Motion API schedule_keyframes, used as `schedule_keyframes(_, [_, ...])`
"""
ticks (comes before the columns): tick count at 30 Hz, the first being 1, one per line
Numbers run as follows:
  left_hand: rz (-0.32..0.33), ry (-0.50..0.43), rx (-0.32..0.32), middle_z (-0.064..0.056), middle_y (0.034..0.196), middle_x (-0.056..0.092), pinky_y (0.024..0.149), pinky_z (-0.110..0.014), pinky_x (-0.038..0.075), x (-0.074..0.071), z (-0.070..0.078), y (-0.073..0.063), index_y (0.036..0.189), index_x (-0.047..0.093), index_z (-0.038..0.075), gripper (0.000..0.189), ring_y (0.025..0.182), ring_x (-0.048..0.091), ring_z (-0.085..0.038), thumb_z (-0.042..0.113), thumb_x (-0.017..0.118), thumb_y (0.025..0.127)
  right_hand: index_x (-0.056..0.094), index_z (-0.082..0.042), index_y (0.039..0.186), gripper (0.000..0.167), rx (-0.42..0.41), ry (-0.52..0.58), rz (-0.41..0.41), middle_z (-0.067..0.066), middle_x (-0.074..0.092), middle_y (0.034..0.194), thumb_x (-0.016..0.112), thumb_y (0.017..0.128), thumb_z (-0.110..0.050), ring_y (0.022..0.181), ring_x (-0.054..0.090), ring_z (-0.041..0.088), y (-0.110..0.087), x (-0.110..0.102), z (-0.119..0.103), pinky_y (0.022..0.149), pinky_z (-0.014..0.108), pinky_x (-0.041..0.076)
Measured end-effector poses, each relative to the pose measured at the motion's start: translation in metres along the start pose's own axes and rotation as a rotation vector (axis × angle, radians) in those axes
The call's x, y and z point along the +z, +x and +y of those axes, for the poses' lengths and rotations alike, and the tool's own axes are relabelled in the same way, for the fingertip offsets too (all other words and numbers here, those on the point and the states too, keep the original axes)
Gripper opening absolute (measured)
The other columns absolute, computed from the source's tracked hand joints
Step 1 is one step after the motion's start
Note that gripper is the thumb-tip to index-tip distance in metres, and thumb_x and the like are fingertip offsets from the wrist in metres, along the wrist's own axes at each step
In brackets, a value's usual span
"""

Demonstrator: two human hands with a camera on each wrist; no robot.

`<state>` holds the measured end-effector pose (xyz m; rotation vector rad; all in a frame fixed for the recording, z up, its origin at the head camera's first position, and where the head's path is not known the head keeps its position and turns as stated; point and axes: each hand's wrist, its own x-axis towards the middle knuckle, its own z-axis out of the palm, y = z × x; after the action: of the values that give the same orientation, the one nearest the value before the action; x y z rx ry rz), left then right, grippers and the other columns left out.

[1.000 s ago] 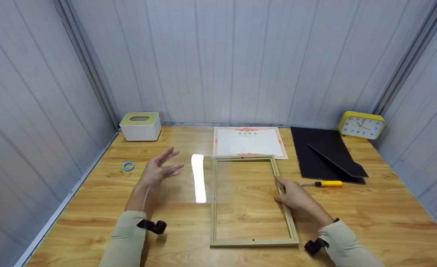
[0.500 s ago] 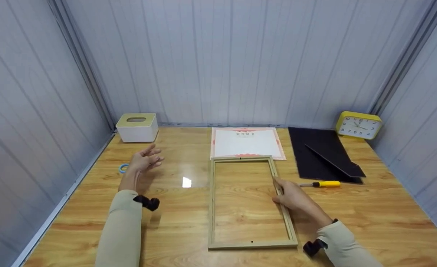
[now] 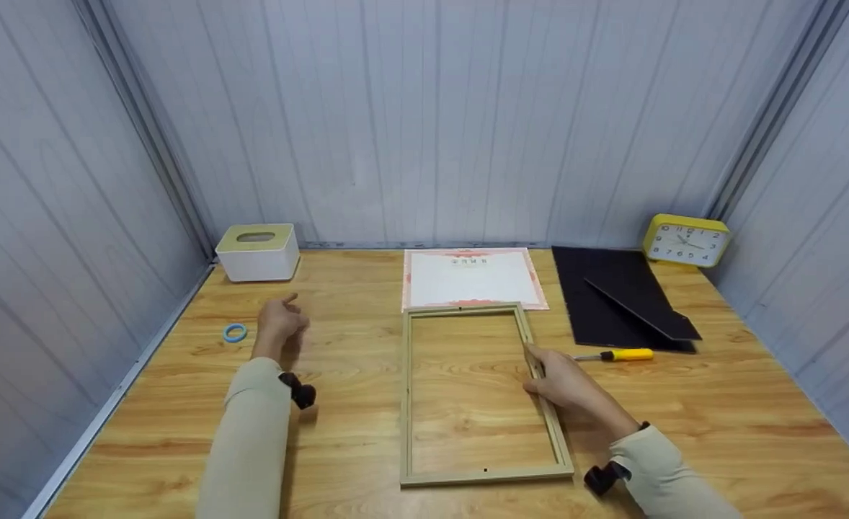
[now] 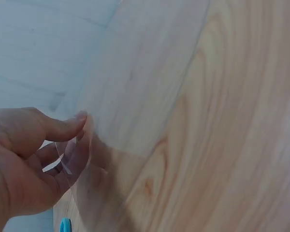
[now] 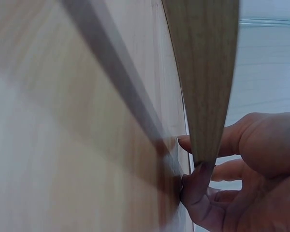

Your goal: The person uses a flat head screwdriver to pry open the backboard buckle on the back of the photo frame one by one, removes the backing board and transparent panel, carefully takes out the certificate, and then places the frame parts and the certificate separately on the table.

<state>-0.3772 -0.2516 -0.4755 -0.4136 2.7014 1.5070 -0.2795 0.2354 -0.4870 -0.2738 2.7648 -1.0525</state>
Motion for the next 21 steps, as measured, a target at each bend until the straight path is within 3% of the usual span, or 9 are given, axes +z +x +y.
schedule_keyframes(3, [-0.025,0.175,0.076,-0.028,0.143,0.050,0.096,-0.038,0.047,0.004,0.003,0.001,0.150,0.039,-0.005,0.063,0.130,0.048,-0.036,-0.007,0.057,0.090,0.032,0.000,0.155,0.075,-0.004,0.012,-0.007,0.030,0.038,0.151,0.068,0.090,0.000,0.130,0.047,0.036,0.000,-0.001,0.000,0.091,0.044,0.052])
schedule_keyframes(6, [-0.091,0.356,0.160,-0.034,0.144,0.044,0.108,-0.052,0.038,0.008,0.004,0.001,0.145,0.043,-0.010,0.050,0.136,0.038,-0.046,-0.004,0.049,0.096,0.033,-0.001,0.155,0.074,0.007,0.009,-0.005,0.029,0.039,0.151,0.068,0.090,-0.001,0.128,0.048,0.034,0.000,-0.001,0.000,0.090,0.043,0.053])
schedule_keyframes(9, [-0.156,0.485,0.193,-0.038,0.150,0.030,0.111,-0.063,0.026,0.010,0.005,0.000,0.146,0.040,-0.010,0.048,0.140,0.023,-0.055,0.008,0.046,0.102,0.033,-0.001,0.155,0.074,0.014,0.000,-0.005,0.029,0.039,0.151,0.068,0.090,-0.002,0.125,0.050,0.033,-0.001,0.000,0.001,0.088,0.042,0.052])
schedule_keyframes(12, [-0.239,0.471,0.137,-0.036,0.159,0.007,0.113,-0.069,0.010,0.011,0.007,-0.003,0.155,0.024,-0.007,0.072,0.143,-0.002,-0.059,0.033,0.053,0.103,0.033,-0.002,0.155,0.074,0.014,-0.003,-0.004,0.029,0.040,0.150,0.068,0.090,-0.002,0.125,0.049,0.032,-0.001,0.001,0.002,0.087,0.040,0.052])
schedule_keyframes(14, [-0.270,0.465,0.104,-0.035,0.160,0.000,0.112,-0.070,0.004,0.012,0.009,-0.005,0.157,0.017,-0.006,0.093,0.142,-0.010,-0.059,0.049,0.062,0.096,0.032,-0.002,0.155,0.074,0.014,0.000,-0.007,0.029,0.040,0.150,0.068,0.090,-0.002,0.125,0.049,0.032,-0.001,0.001,0.002,0.086,0.040,0.051])
schedule_keyframes(17, [-0.272,0.473,0.069,-0.033,0.160,-0.005,0.112,-0.070,-0.002,0.014,0.010,-0.007,0.158,0.013,-0.004,0.112,0.142,-0.014,-0.057,0.059,0.071,0.086,0.032,-0.002,0.155,0.074,0.012,0.007,-0.010,0.029,0.040,0.150,0.067,0.091,-0.002,0.128,0.048,0.033,0.000,0.001,0.002,0.088,0.042,0.051])
schedule_keyframes(21, [-0.239,0.521,0.050,-0.034,0.160,-0.003,0.112,-0.069,-0.004,0.017,0.011,-0.007,0.158,0.014,-0.003,0.114,0.142,-0.013,-0.058,0.061,0.072,0.084,0.032,-0.001,0.155,0.073,0.003,-0.007,-0.012,0.029,0.040,0.150,0.067,0.092,-0.003,0.131,0.047,0.036,0.000,-0.001,0.001,0.092,0.045,0.051])
